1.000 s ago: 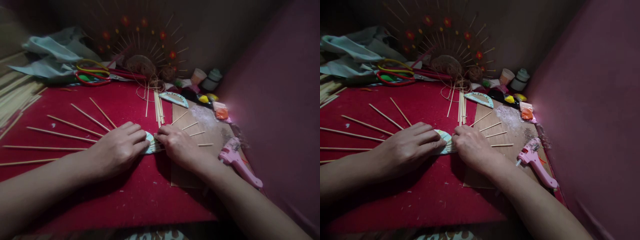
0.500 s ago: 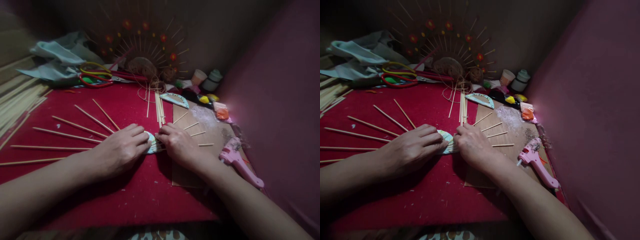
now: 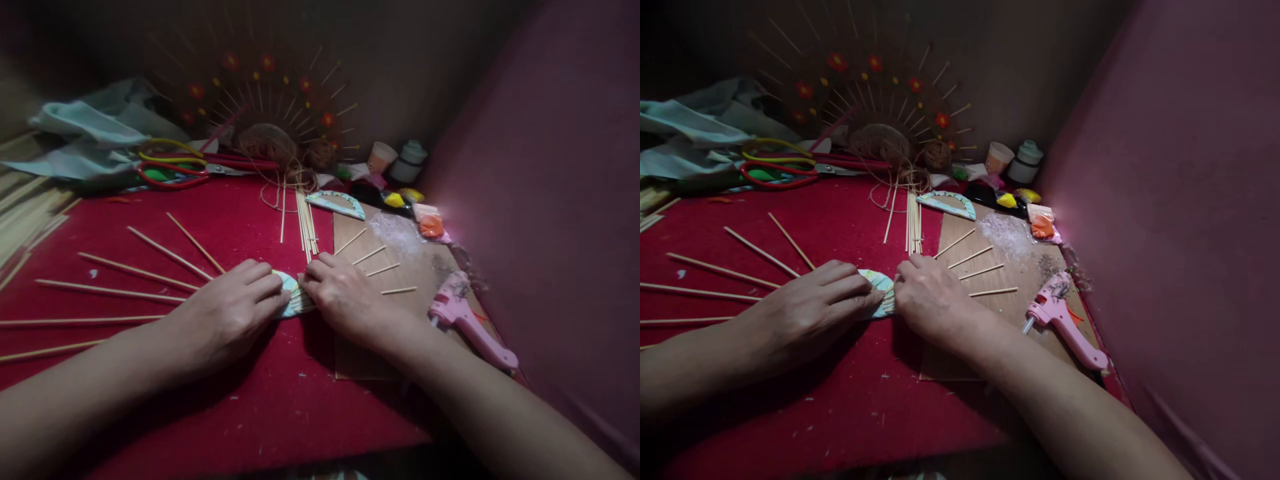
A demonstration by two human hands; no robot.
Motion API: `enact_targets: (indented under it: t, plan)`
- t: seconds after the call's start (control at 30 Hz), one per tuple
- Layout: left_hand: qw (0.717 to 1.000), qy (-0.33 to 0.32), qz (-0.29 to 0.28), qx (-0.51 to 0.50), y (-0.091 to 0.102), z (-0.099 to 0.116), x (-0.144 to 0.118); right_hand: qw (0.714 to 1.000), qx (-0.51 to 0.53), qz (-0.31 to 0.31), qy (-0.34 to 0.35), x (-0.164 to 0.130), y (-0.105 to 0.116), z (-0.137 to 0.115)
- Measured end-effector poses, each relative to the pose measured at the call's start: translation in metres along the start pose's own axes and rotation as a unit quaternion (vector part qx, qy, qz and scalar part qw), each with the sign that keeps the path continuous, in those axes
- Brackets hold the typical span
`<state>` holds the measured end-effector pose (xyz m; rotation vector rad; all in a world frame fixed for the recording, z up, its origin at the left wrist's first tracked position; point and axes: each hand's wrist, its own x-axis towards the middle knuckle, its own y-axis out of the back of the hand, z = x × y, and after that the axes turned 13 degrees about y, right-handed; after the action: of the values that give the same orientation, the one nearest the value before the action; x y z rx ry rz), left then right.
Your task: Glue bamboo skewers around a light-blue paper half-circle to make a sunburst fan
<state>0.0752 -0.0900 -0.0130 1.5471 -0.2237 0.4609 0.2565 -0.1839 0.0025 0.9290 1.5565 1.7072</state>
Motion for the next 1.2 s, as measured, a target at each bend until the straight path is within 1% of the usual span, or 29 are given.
enact_targets:
  t: [0.17, 0.37, 0.5, 0.57, 0.7, 0.8, 0.87, 1.0, 1.1, 1.2]
  plan:
    - [1.000, 0.002, -0.007, 0.006, 0.000, 0.000, -0.003, 1.000, -0.002, 0.010, -0.003, 0.000, -0.002, 0.000]
    - [1.000, -0.004, -0.002, 0.011, -0.002, -0.001, -0.002, 1.000, 0.008, 0.003, -0.011, 0.000, -0.002, 0.000]
    - [1.000, 0.002, 0.002, 0.014, 0.000, -0.002, 0.001, 1.000, 0.013, 0.000, -0.011, 0.001, -0.002, 0.001]
    - [1.000, 0.022, 0.015, 0.004, 0.003, -0.003, 0.001, 1.000, 0.018, -0.002, -0.013, 0.002, -0.001, 0.001]
    - [0.993, 0.096, 0.062, -0.013, 0.010, -0.008, -0.001, 0.999, 0.029, -0.008, -0.025, 0.001, 0.001, 0.001]
    - [0.989, 0.128, 0.072, -0.001, 0.010, -0.014, -0.003, 0.999, 0.029, -0.006, -0.026, 0.000, 0.002, 0.000]
    - [0.989, 0.127, 0.075, 0.010, 0.009, -0.017, -0.003, 0.999, 0.023, 0.011, -0.027, -0.001, 0.000, -0.001]
    - [0.989, 0.115, 0.089, 0.024, 0.007, -0.021, -0.003, 0.997, -0.005, 0.073, -0.025, -0.003, -0.005, -0.002]
    - [0.988, 0.130, 0.080, 0.019, 0.006, -0.022, -0.004, 0.993, -0.030, 0.113, -0.022, -0.006, -0.006, 0.000]
    - [0.987, 0.134, 0.084, 0.013, 0.006, -0.023, -0.003, 0.985, -0.038, 0.162, -0.049, -0.010, -0.001, 0.007]
